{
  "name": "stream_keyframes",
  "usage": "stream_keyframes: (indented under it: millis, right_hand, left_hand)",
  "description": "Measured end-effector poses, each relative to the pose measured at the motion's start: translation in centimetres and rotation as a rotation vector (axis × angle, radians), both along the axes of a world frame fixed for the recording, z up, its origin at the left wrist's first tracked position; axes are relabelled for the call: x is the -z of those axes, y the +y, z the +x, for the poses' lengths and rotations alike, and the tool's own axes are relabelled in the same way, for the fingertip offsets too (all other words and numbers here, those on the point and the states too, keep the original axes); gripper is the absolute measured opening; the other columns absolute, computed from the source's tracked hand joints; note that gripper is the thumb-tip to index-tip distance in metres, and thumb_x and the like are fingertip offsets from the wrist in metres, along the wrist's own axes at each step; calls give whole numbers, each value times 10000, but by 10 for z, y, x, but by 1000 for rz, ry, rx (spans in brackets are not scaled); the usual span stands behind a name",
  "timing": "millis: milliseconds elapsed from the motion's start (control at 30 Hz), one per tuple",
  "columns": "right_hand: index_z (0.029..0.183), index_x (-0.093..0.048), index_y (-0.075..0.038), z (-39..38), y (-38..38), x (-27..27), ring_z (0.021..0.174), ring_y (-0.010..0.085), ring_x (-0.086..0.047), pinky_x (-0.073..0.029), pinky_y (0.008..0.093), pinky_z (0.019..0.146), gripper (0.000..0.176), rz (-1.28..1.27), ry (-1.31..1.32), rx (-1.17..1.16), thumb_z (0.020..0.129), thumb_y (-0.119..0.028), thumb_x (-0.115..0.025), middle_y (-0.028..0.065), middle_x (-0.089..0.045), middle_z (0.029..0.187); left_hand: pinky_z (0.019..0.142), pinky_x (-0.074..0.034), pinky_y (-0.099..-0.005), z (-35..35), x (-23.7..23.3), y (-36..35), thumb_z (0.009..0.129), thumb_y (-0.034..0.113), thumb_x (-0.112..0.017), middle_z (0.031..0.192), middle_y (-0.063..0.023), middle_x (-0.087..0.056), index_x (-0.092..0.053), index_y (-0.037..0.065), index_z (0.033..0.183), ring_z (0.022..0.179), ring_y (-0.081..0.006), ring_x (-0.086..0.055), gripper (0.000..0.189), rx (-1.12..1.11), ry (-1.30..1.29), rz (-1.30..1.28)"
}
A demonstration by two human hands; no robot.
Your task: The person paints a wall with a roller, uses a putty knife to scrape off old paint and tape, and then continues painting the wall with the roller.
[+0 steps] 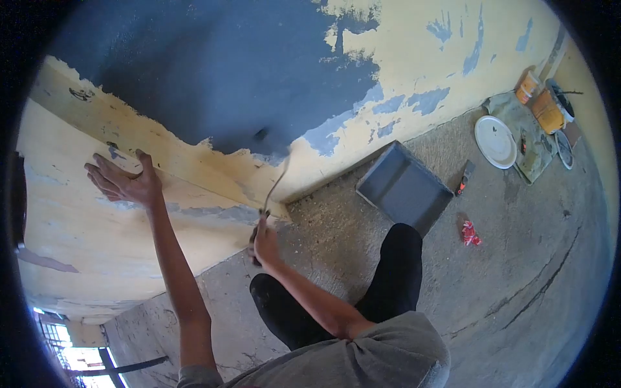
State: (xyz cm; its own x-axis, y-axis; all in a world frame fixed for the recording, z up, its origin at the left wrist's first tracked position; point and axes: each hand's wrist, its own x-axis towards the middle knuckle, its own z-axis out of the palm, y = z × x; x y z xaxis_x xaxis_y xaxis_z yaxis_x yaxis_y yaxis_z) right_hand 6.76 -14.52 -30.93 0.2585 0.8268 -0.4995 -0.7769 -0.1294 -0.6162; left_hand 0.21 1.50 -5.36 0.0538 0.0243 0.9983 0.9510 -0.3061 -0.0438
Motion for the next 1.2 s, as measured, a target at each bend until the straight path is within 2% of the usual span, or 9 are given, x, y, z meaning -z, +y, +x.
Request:
stream_keyframes:
  millis: [67,233,300,567,633,700,800,1100,1200]
  right_hand:
    - [723,-415,-136,7,-14,-15,335,125,-337,-297,321,324,527,2,177,-163,1011,-568,-324,-31,-336,483]
    - [659,-352,-138,95,44,-13,335,115,-346,-276,301,303,572,-24,-132,344,989,-606,-349,-24,-358,494]
    - [659,-366,-144,134,53,-37,334,116,-342,-268,300,311,580,81,116,340,985,-623,-338,-33,-356,487]
    - [691,-364,-149,-3,15,1,348,104,-334,-280,303,323,553,86,23,54,993,-610,-319,-47,-319,479]
    - [699,-367,-151,8,15,-22,380,105,-359,-299,306,347,550,66,181,49,990,-617,-322,-32,-350,513]
    - [705,-360,-151,48,60,-10,412,113,-366,-307,300,373,564,-56,-51,277,977,-644,-320,-26,-362,543]
    - [700,-347,-170,130,62,-54,422,128,-363,-281,286,389,565,84,268,387,969,-664,-307,-13,-387,562]
    - [717,-400,-146,14,-2,-38,399,118,-388,-320,318,357,558,1,145,-55,989,-623,-306,-21,-375,508]
    - [768,-466,-120,85,32,-45,433,129,-457,-383,318,385,570,-100,-104,284,983,-629,-327,0,-450,546]
  left_hand:
    - [1076,-209,-594,1,1,0,756,608,-635,1540,-179,-276,-375,145,1484,1434,-344,-227,901,34,14,-3]
    - [1047,-249,-606,1,1,1,738,567,-637,1538,-194,-282,-397,124,1474,1417,-382,-259,892,-28,6,-9]
    - [1047,-249,-605,1,2,-1,742,568,-631,1538,-194,-282,-399,123,1472,1417,-382,-258,886,-33,-9,-25]
    - [1076,-209,-589,4,-1,-4,755,615,-640,1547,-195,-267,-391,133,1473,1426,-360,-241,901,42,5,-13]
    - [1052,-236,-595,5,0,-2,737,561,-643,1539,-200,-275,-402,122,1467,1420,-375,-249,885,15,8,-17]
    - [1028,-263,-602,0,-1,-2,720,507,-646,1531,-205,-283,-413,112,1461,1414,-391,-257,872,-30,23,-17]
    - [1075,-206,-592,3,2,-1,749,571,-646,1547,-206,-260,-383,123,1476,1425,-365,-241,893,-24,0,-40]
    - [1005,-273,-606,1,-1,1,698,495,-656,1521,-205,-288,-408,110,1459,1402,-400,-264,888,-30,24,-7]
    - [1001,-282,-600,-3,2,0,689,497,-664,1522,-195,-289,-406,120,1461,1396,-396,-277,896,-34,40,4]
